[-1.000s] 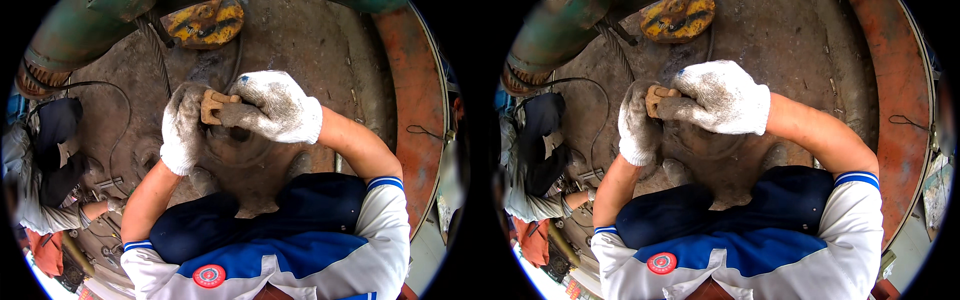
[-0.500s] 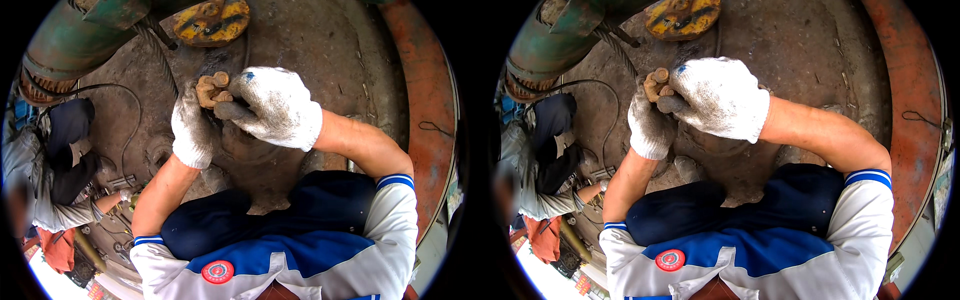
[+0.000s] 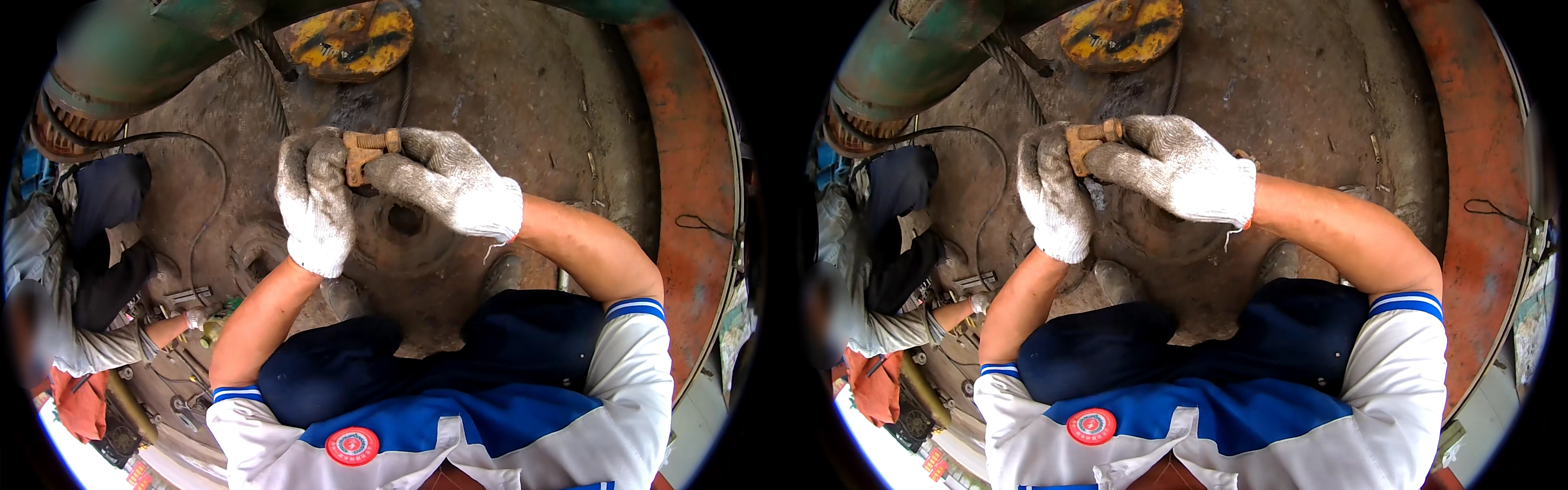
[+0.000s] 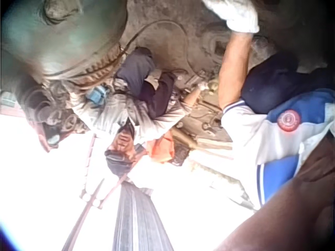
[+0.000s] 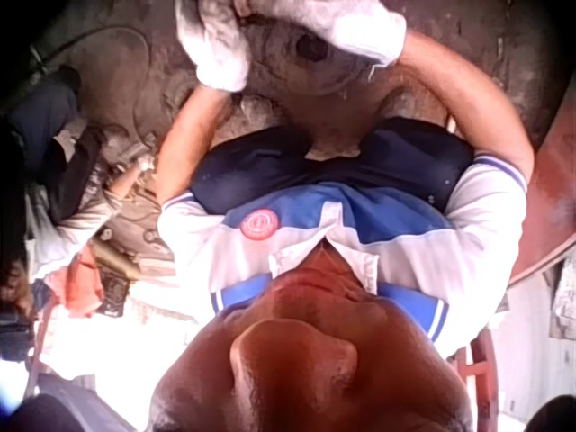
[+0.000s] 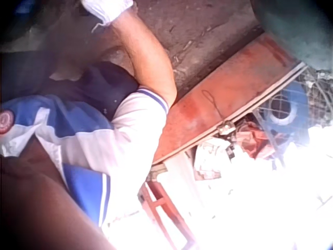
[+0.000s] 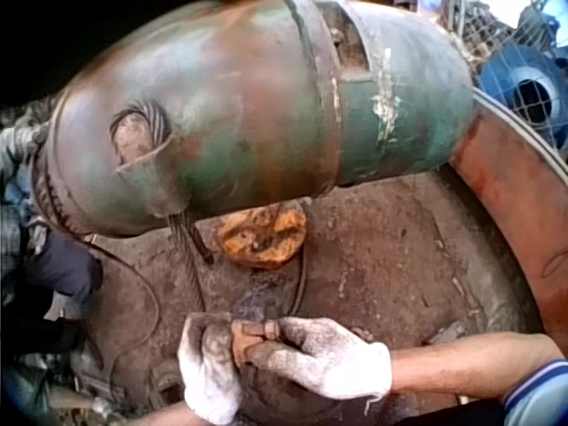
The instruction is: The person works on a large green electric motor in a scrapyard, using a chain hoist to lift and position it. They then use a metal bar to pry and adjust components on the motor's underside while kneeling, and later handle a small metal shackle and a green bottle, applying liquid to the shackle.
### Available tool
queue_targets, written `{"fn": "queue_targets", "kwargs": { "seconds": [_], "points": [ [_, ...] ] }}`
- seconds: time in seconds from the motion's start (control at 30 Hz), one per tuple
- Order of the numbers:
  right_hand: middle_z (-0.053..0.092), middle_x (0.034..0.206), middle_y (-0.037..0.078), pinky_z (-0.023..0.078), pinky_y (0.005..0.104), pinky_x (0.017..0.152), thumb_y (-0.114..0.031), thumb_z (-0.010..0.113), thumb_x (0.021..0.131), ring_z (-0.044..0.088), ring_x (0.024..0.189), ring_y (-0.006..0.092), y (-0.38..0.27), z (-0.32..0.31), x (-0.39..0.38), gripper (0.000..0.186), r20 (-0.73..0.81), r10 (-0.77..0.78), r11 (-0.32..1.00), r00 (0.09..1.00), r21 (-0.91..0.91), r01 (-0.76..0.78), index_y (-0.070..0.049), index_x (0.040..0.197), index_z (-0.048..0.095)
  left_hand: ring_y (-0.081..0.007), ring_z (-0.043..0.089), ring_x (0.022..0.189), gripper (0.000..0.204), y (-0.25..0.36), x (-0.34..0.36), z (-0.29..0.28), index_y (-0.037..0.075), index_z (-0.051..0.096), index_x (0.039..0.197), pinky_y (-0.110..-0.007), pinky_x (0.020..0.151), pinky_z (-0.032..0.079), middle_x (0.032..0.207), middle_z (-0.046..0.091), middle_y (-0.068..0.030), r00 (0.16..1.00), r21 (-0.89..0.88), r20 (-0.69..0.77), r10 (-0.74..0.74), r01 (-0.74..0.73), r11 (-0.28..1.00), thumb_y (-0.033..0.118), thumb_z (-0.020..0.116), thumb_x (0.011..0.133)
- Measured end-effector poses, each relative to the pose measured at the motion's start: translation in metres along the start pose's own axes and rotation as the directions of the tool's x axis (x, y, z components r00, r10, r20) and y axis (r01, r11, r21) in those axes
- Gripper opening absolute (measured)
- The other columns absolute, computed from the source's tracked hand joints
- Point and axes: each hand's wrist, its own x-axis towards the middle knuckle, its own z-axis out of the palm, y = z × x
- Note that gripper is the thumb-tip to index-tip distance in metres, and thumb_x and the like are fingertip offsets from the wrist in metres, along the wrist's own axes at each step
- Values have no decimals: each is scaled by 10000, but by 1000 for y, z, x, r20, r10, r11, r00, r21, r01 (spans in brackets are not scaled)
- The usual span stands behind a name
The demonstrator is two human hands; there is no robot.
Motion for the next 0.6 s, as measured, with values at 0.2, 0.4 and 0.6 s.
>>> {"fn": "queue_targets", "kwargs": {
  "seconds": [0.2, 0.4, 0.6],
  "points": [
    [686, 1067, 162, 564, 450, 815, -289, 552, 1037, 701, 957, 350, 32, -37, -1, 302, 140, -407, 583, 903, -721, 375, -132, 1220, 733, -199, 650, 1069, 334, -26, -3, 12, -6, 595, 1291, -348, 944, 532, 1220, 657, -130, 918, -263, 312, -245, 332, 906, 253, 528, 1092],
    [704, 854, 207, 561, 467, 731, -518, 624, 996, 699, 839, 413, 24, -41, 0, 489, 50, -189, 797, 981, -575, 184, -38, 931, 690, -229, 666, 1145, 644, -25, 0, 5, -22, 555, 1373, -376, 1002, 568, 1272, 672, -153, 779, -303, 496, -384, 570, 764, 46, 832, 796],
    [730, 877, 162, 543, 388, 697, -195, 666, 995, 707, 779, 241, -14, -11, -5, 229, 17, 48, 928, 999, -371, -38, 26, 1018, 719, -238, 663, 1077, 560, 14, 18, -39, 11, 617, 1243, -371, 939, 536, 1169, 669, -146, 806, 11, 557, -200, 234, 972, 291, 866, 826]
  ]
}}
